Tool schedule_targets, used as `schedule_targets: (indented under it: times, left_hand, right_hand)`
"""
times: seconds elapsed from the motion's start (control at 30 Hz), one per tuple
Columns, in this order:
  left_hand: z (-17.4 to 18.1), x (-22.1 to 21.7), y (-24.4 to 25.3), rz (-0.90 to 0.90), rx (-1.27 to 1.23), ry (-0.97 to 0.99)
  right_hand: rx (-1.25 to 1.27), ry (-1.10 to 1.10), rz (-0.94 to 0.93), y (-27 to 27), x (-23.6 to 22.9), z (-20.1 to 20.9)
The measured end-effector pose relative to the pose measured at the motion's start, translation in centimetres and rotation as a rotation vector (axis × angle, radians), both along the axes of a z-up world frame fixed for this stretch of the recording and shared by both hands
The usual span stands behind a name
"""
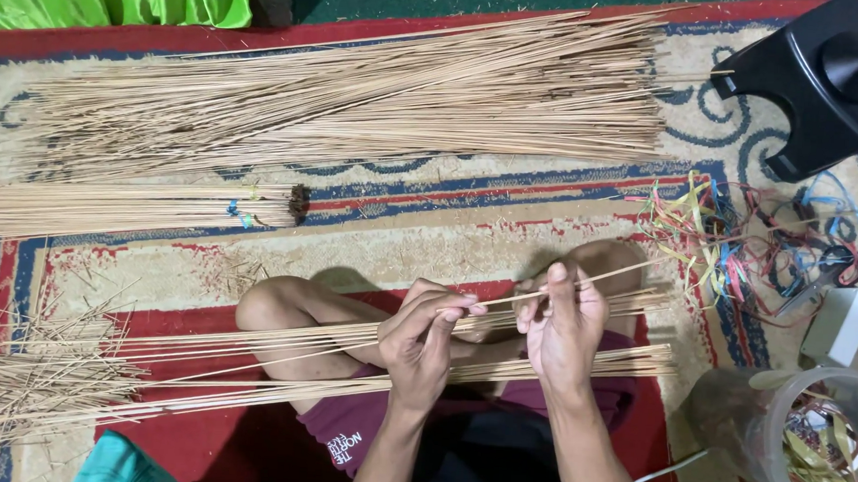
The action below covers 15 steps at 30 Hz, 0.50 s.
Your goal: The person bundles thin wooden sticks by aligning them with both hands, then peeling them apart by hand.
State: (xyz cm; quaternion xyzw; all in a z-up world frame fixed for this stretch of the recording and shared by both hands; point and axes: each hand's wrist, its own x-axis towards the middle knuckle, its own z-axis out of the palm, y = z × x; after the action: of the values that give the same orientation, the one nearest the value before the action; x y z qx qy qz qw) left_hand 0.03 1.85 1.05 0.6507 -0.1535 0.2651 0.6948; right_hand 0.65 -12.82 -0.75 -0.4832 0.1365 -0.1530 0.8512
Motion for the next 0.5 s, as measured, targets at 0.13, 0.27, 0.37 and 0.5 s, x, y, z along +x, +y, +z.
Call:
schedule_targets:
  times: [0.13,0.27,0.37,0.5]
  left_hand:
    - [0.4,-0.2,-0.1,-0.019,0.009,0.031]
    - [-0.1,-0.1,0.2,0.037,0.011,0.067]
    - [-0.2,0.6,0.7,0.111,-0.055,0.082]
    - [-1.0,0.7,0.5,0.147,-0.135,0.067]
  right_hand:
    - [-0.043,-0.054,-0.031,0.2,0.5,-0.5]
    - [-0.021,-0.129,0.067,-0.3,0.6,-0.7]
    - [-0.03,-0.239,0.172,-0.7,0.4,-2.5]
    - [-0.103,-0.227,0.129,-0.5,0.2,-3.3]
